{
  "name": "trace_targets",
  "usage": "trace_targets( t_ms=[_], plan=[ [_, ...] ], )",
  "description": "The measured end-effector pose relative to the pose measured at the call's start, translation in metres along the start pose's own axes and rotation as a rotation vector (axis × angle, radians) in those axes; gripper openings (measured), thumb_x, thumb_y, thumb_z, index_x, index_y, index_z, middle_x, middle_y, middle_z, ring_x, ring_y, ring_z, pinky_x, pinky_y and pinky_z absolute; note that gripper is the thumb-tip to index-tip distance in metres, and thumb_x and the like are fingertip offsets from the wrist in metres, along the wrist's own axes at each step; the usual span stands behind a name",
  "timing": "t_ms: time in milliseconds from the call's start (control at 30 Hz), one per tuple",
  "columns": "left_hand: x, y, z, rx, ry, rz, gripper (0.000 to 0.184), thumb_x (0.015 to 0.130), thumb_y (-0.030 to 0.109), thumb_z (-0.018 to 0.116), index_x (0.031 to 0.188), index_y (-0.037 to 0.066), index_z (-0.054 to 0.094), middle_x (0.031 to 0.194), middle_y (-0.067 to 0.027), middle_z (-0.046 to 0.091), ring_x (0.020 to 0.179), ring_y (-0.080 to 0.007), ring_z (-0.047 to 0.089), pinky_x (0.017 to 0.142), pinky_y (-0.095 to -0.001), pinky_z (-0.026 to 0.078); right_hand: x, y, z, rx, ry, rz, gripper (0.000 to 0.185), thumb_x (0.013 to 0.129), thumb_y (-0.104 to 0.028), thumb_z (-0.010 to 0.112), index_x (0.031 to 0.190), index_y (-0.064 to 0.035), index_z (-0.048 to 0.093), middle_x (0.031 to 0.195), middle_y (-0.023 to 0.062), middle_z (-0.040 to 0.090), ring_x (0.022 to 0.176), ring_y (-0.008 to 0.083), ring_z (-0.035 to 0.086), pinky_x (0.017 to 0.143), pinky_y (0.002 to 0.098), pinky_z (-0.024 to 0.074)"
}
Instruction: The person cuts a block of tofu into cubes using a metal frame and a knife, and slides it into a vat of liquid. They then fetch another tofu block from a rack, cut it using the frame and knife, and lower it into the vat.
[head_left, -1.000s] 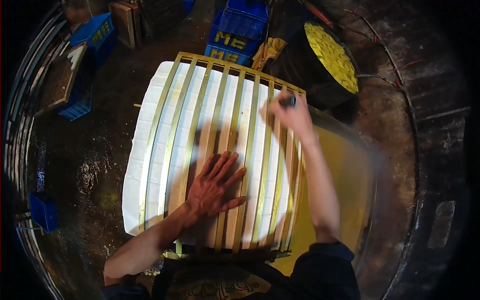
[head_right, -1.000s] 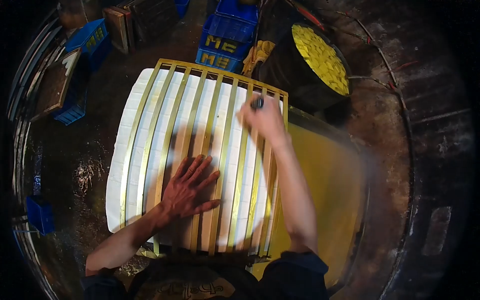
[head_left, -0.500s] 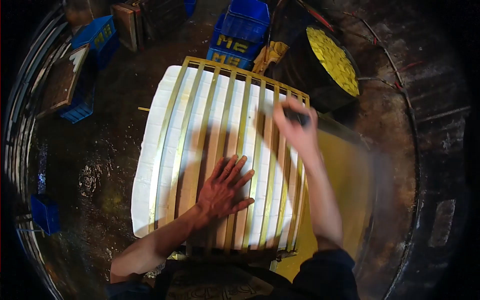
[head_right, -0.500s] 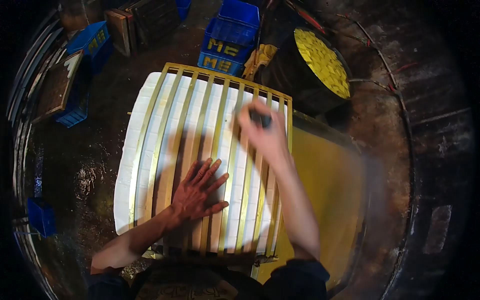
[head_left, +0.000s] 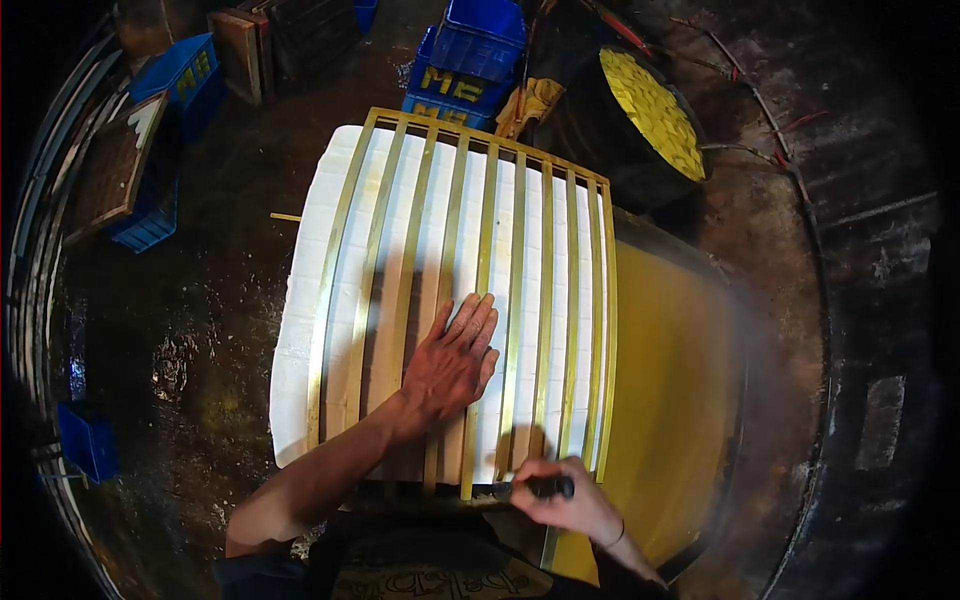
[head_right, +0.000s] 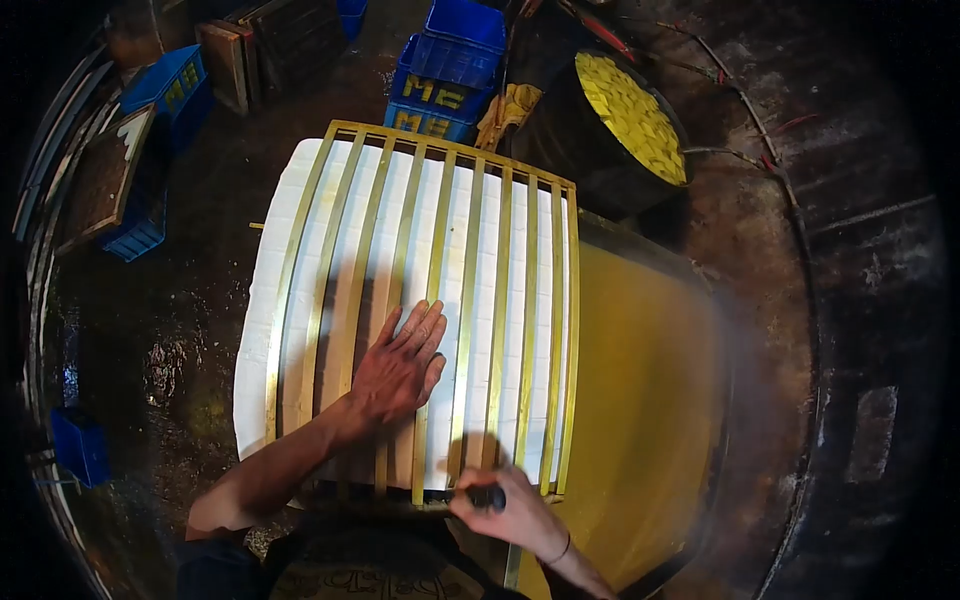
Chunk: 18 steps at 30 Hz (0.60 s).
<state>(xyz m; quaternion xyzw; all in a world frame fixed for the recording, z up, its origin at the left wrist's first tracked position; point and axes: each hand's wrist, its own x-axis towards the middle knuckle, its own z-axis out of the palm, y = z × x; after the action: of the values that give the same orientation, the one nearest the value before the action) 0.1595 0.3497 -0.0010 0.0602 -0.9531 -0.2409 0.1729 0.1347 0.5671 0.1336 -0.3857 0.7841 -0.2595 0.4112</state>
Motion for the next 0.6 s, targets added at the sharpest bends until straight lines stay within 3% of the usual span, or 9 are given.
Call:
trace_targets(
  t_ms=[33, 67, 133, 167, 200, 233, 333, 500, 600],
  plan=[
    [0.000, -0.001, -0.002, -0.043, -0.020, -0.005, 0.052, 0.098, 0.027, 0.042, 0.140, -0.003, 0.040, 0.151, -0.0183, 0.033, 0.144, -0.0301, 0.026, 0.118, -0.0474, 0.015, -0.002, -0.024, -0.006, -0.018, -0.074, 0.275, 0.015, 0.080, -0.010, 0.068, 0.089, 0.0011, 0.066, 0.084, 0.0059, 0.067, 0.078, 0.0127, 0.065, 0.072, 0.0266, 0.0495],
    [0.000, -0.003, -0.003, -0.084, -0.042, -0.009, 0.052, 0.098, 0.026, 0.043, 0.141, -0.003, 0.038, 0.151, -0.0193, 0.033, 0.144, -0.0314, 0.024, 0.118, -0.0479, 0.014, 0.006, -0.024, -0.011, -0.016, -0.072, 0.270, 0.015, 0.080, -0.010, 0.068, 0.089, 0.0011, 0.066, 0.084, 0.0059, 0.067, 0.078, 0.0127, 0.065, 0.072, 0.0266, 0.0495],
    [-0.001, -0.021, -0.016, -0.164, 0.039, -0.025, 0.054, 0.097, 0.025, 0.045, 0.141, -0.004, 0.037, 0.151, -0.0203, 0.032, 0.144, -0.0329, 0.024, 0.118, -0.0486, 0.015, 0.035, -0.031, -0.031, 0.335, 0.315, -0.091, 0.016, 0.079, -0.015, 0.070, 0.082, -0.0018, 0.063, 0.072, 0.0013, 0.060, 0.054, 0.0091, 0.054, 0.049, 0.0230, 0.0408],
    [-0.003, -0.036, -0.026, -0.248, 0.120, -0.045, 0.055, 0.096, 0.024, 0.047, 0.141, -0.006, 0.037, 0.151, -0.0213, 0.031, 0.143, -0.0344, 0.024, 0.117, -0.0493, 0.016, 0.066, -0.046, -0.058, 0.268, 0.357, -0.298, 0.013, 0.082, -0.013, 0.067, 0.083, -0.0008, 0.063, 0.066, -0.0043, 0.055, 0.056, 0.0057, 0.051, 0.048, 0.0217, 0.0381],
    [-0.002, -0.060, -0.039, -0.067, 0.168, -0.055, 0.059, 0.093, 0.023, 0.052, 0.142, -0.006, 0.035, 0.152, -0.0237, 0.029, 0.143, -0.0374, 0.023, 0.117, -0.0520, 0.017, 0.101, -0.042, -0.074, 0.514, 0.381, -0.258, 0.012, 0.086, -0.013, 0.064, 0.081, -0.0021, 0.062, 0.061, -0.0046, 0.053, 0.057, 0.0043, 0.051, 0.049, 0.0216, 0.0377],
    [-0.007, -0.086, -0.053, -0.056, 0.180, -0.115, 0.061, 0.092, 0.022, 0.054, 0.143, -0.003, 0.034, 0.152, -0.0247, 0.026, 0.143, -0.0391, 0.024, 0.117, -0.0529, 0.016, 0.146, -0.062, -0.095, -0.011, 0.590, -0.421, 0.014, 0.089, -0.013, 0.060, 0.079, -0.0038, 0.062, 0.062, -0.0042, 0.054, 0.057, 0.0039, 0.051, 0.050, 0.0217, 0.0373],
    [-0.018, -0.137, -0.089, 0.268, 0.069, -0.330, 0.063, 0.092, 0.018, 0.053, 0.146, 0.001, 0.029, 0.155, -0.0228, 0.022, 0.143, -0.0404, 0.022, 0.115, -0.0538, 0.021, 0.289, -0.054, -0.140, -0.155, 0.756, -0.628, 0.015, 0.082, -0.016, 0.064, 0.078, -0.0019, 0.062, 0.058, 0.0079, 0.053, 0.054, 0.0097, 0.053, 0.050, 0.0284, 0.0410],
    [-0.029, -0.154, -0.086, 0.290, 0.025, -0.283, 0.057, 0.093, 0.016, 0.046, 0.145, -0.001, 0.029, 0.152, -0.0177, 0.033, 0.142, -0.0349, 0.027, 0.116, -0.0526, 0.020, 0.316, -0.032, -0.135, -0.441, 0.719, -0.487, 0.018, 0.080, -0.016, 0.063, 0.073, 0.0003, 0.060, 0.056, 0.0097, 0.054, 0.053, 0.0131, 0.052, 0.051, 0.0313, 0.0440],
    [-0.030, -0.156, -0.087, 0.276, 0.042, -0.251, 0.057, 0.092, 0.013, 0.045, 0.145, -0.001, 0.029, 0.150, -0.0190, 0.036, 0.142, -0.0348, 0.028, 0.116, -0.0525, 0.019, 0.186, -0.033, -0.067, 0.132, 0.317, -0.083, 0.018, 0.084, -0.015, 0.058, 0.068, -0.0056, 0.058, 0.064, 0.0027, 0.059, 0.059, 0.0137, 0.054, 0.060, 0.0319, 0.0495]
  ],
)
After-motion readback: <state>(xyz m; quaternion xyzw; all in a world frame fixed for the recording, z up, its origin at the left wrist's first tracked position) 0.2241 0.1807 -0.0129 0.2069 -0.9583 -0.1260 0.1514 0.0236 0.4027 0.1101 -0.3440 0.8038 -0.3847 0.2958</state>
